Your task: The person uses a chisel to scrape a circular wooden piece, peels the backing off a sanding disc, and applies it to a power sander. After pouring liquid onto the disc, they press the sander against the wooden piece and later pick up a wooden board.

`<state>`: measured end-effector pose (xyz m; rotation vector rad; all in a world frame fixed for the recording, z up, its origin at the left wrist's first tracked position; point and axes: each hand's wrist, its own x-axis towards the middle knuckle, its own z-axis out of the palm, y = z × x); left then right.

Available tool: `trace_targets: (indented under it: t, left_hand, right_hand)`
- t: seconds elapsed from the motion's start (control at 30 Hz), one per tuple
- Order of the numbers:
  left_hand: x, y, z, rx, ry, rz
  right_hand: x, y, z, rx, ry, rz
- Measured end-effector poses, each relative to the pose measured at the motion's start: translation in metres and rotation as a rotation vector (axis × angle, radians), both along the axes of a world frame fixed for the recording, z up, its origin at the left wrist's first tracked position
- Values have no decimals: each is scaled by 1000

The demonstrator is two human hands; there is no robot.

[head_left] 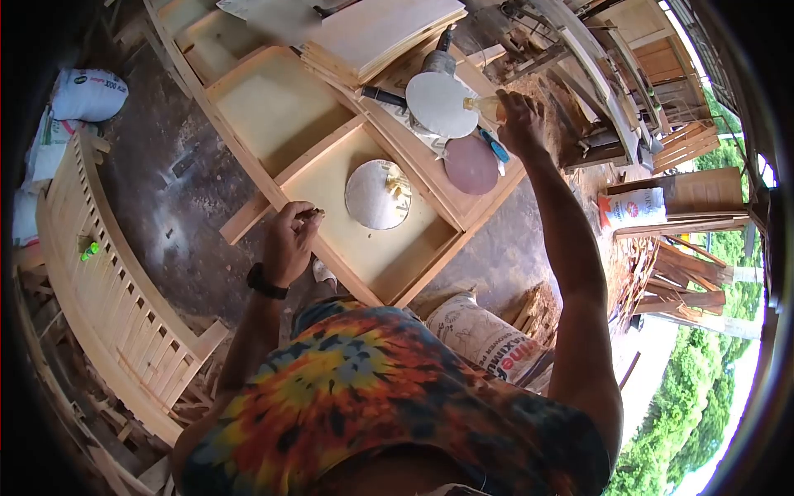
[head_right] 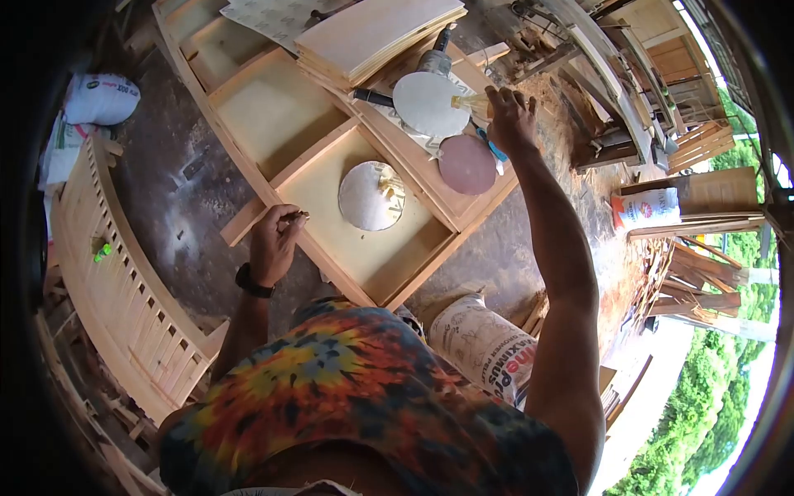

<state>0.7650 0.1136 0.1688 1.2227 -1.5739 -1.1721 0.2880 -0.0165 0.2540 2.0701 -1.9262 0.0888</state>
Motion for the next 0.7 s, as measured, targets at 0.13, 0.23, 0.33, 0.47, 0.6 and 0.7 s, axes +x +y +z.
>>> trace_targets:
  t: [0.13,0.23,0.33,0.47,0.6,0.7]
  left_hand:
    - [-8,-4,1,26,-76,-34]
    - [-10,-12,-1,-75,-55,-46]
    - [-9,-18,-5,-130,-50,-47]
    - [-4,-22,-6,-85,-68,-48]
    - [-5,-19,-15,-103,-33,-6]
    - [-5,-16,-20,-54,-28,-16]
  right_hand:
    - [-1,-8,4,-9,51,59]
    - [4,-12,13,24,67,94]
    - [5,-14,16,19,106,131]
    - [7,-18,19,-34,142,175]
    - [14,-20,22,-35,163,152]
    - [18,-21,22,-29,170,133]
